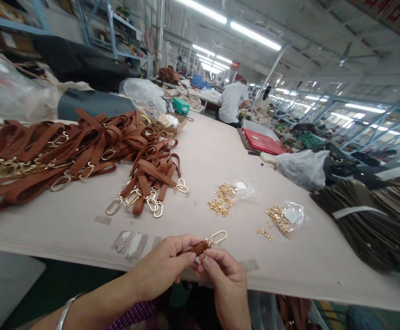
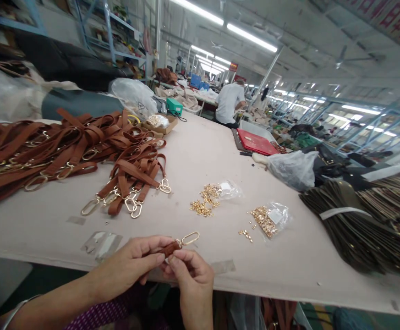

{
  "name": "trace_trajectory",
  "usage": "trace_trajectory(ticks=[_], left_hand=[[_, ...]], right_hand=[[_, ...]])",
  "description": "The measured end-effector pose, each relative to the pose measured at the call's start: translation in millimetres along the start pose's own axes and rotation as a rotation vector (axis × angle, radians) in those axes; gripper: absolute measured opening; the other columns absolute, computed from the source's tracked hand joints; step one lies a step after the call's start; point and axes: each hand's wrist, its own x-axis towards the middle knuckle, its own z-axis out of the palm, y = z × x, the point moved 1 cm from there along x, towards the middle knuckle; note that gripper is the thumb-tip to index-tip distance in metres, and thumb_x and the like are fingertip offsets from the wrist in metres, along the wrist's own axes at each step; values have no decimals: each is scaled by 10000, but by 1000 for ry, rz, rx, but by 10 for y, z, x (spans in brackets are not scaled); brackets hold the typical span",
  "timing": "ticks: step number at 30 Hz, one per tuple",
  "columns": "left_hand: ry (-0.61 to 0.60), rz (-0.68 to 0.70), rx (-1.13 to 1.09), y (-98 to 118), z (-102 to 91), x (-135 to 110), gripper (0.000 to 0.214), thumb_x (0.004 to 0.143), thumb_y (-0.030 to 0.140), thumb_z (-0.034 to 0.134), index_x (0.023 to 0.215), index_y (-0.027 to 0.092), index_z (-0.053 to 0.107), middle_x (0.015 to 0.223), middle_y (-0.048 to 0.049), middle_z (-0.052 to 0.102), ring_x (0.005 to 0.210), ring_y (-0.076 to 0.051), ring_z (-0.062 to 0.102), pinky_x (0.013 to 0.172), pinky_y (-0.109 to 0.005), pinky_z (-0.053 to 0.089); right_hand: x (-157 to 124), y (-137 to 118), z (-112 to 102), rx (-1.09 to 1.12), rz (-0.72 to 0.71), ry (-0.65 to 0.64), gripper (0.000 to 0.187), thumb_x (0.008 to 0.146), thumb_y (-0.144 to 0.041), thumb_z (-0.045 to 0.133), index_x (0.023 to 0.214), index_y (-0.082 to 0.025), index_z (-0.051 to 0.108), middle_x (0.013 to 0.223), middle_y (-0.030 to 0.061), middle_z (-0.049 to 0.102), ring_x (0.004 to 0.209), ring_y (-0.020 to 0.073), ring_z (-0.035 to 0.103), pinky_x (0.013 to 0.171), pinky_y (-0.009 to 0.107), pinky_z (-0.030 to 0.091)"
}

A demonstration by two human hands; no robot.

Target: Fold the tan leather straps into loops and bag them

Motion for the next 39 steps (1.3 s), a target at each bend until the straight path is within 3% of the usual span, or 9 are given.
trace_trajectory(ticks=[5,9,15,21,27,30,33,36,39], left_hand=[[-14,-16,48,31,34,-35,292,864,238,515,1084,199,702,820,12,692,690,-133,567,484,-168,343],[-10,-7,114,43,56,-44,355,883,206,483,1161,252,701,943,11,725,723,-140,588,506,-179,369],[-34,123,293,61,71,-30,346,927,225,466,1152,315,713,986,19,751,938,-197,663,848,-249,488],[-17,164,410,-18,110,-8,297,928,308,487,1101,342,727,888,20,767,860,-215,687,784,-236,513],[-43,147,333,-48,179,109,323,926,285,466,1143,322,702,888,11,735,830,-192,685,741,-228,522],[-45,6,173,-128,174,216,380,927,322,452,1247,268,652,850,-9,686,665,-155,629,600,-222,523],[16,-57,113,-210,110,289,472,930,411,439,1349,242,574,851,-26,656,619,-154,578,524,-231,504],[91,-27,229,-235,30,305,459,918,473,483,1328,300,592,1009,-33,674,817,-201,607,691,-270,532],[216,-45,272,-228,-22,299,429,912,529,468,1217,307,673,1053,-23,673,890,-217,591,804,-293,502]], right_hand=[[-23,-8,-11,-31,20,-33,195,720,-372,819,741,-191,748,645,-9,699,596,104,627,606,192,527],[-54,-62,12,-19,25,-55,195,713,-365,815,718,-184,742,706,6,722,661,143,655,663,256,561],[-89,87,3,21,-58,40,229,710,-347,810,716,-182,653,711,-7,692,661,146,646,640,264,554],[-114,230,-43,85,-91,126,311,710,-390,813,726,-191,574,669,-29,646,586,118,600,576,246,531],[-88,48,-76,-155,-136,185,258,763,-382,743,737,-209,553,692,-26,642,613,132,601,582,244,524],[75,-130,-367,-411,-203,160,163,807,-328,696,804,-209,585,714,-18,653,661,143,622,620,241,526],[343,-344,-871,-926,-416,291,197,897,-364,590,986,-189,606,871,45,718,764,167,682,694,265,556],[617,-482,-1313,-1321,-554,325,231,937,-306,489,1076,-166,608,990,104,725,822,198,689,765,334,556],[798,-524,-1508,-1456,-551,226,248,924,-220,460,1101,-174,627,1003,109,719,908,233,669,827,376,526]])
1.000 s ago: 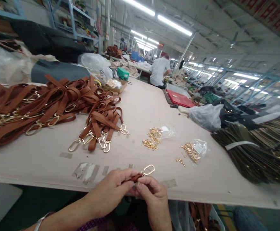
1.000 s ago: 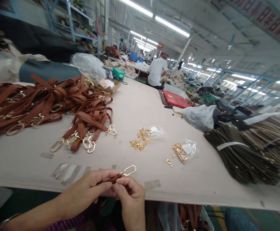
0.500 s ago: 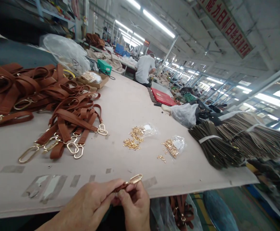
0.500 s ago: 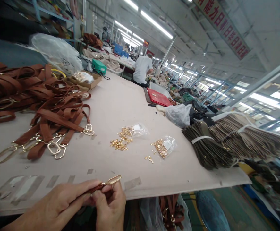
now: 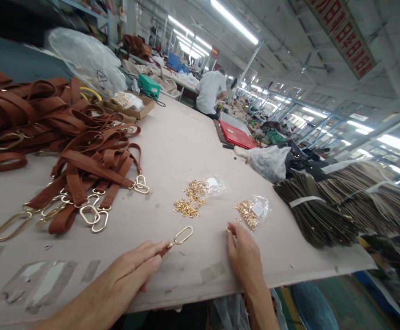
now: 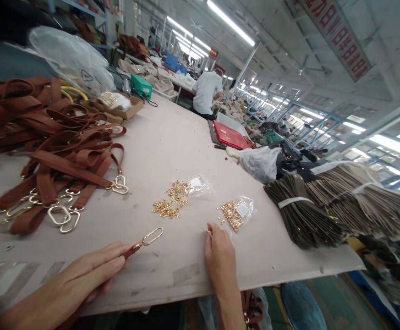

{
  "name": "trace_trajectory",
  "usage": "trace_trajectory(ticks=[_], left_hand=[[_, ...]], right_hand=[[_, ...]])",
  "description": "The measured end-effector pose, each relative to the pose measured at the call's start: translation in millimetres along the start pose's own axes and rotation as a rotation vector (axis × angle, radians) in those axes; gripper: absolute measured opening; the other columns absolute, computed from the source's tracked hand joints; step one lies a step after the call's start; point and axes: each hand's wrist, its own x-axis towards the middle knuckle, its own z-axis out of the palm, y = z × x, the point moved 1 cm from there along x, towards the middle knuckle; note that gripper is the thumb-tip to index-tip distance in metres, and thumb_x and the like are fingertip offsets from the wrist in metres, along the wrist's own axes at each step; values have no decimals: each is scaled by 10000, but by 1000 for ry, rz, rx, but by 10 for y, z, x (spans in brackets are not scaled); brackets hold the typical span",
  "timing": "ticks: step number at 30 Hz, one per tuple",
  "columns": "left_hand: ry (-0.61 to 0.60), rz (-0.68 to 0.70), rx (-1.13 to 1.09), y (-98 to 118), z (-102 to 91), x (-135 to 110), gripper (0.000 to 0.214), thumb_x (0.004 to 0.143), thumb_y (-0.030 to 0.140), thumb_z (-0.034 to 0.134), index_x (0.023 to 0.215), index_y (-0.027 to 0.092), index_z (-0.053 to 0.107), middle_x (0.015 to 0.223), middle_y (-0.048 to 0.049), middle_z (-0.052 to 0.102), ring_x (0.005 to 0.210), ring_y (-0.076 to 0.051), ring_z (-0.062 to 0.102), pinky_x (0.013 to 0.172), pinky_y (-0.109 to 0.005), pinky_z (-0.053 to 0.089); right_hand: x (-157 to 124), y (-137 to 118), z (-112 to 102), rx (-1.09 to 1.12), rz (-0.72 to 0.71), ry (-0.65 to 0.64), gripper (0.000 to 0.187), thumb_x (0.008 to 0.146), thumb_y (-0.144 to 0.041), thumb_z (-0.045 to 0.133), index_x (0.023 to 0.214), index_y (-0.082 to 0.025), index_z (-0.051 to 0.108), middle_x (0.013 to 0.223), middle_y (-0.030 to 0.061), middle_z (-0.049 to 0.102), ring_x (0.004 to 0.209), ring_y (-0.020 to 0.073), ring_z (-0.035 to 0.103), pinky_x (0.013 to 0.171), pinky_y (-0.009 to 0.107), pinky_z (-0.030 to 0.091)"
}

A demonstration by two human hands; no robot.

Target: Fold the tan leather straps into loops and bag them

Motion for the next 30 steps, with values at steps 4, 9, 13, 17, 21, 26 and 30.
trace_trajectory(ticks=[4,9,13,17,21,26,30], left_hand=[[-54,-152,-78,26,-12,10,498,896,552,437,1199,238,677,845,-22,634,720,-196,551,613,-270,455],[-183,-129,-283,79,20,44,357,783,315,600,1110,209,698,846,4,640,705,-150,509,632,-245,367],[-133,-138,-380,83,49,47,246,725,281,629,923,145,683,723,39,573,620,-109,443,577,-221,308],[-77,-107,-319,86,55,28,230,764,320,572,865,130,655,638,57,504,571,-106,423,552,-229,303],[-46,-38,-284,93,80,3,221,787,310,531,861,138,649,670,40,534,593,-121,470,578,-242,367],[35,60,-231,113,130,-49,179,814,290,528,800,155,644,730,11,603,701,-154,529,668,-267,412],[88,128,-174,79,155,-76,162,842,243,533,823,161,671,790,-12,659,764,-175,564,700,-275,415]], right_hand=[[83,15,47,-100,-78,-92,285,922,-158,414,1102,-157,635,941,113,714,885,242,664,813,372,504],[166,19,101,-148,-76,-123,306,882,-137,411,1092,-149,633,853,106,709,780,250,668,729,367,497],[237,49,144,-117,-55,-95,313,862,-179,402,1044,-120,650,856,150,711,803,289,672,755,425,503],[174,-94,95,-27,-4,-37,280,890,-279,437,1016,-142,647,887,133,732,790,258,701,740,397,546],[-155,-576,48,484,201,-26,257,851,-408,632,966,-180,656,865,68,748,760,199,721,695,293,590],[-596,-1261,148,828,179,43,92,792,-263,730,866,-220,697,800,10,739,724,145,710,685,205,574],[-677,-1440,238,705,-48,144,125,851,-184,658,955,-246,687,894,2,753,814,129,725,765,177,558]])
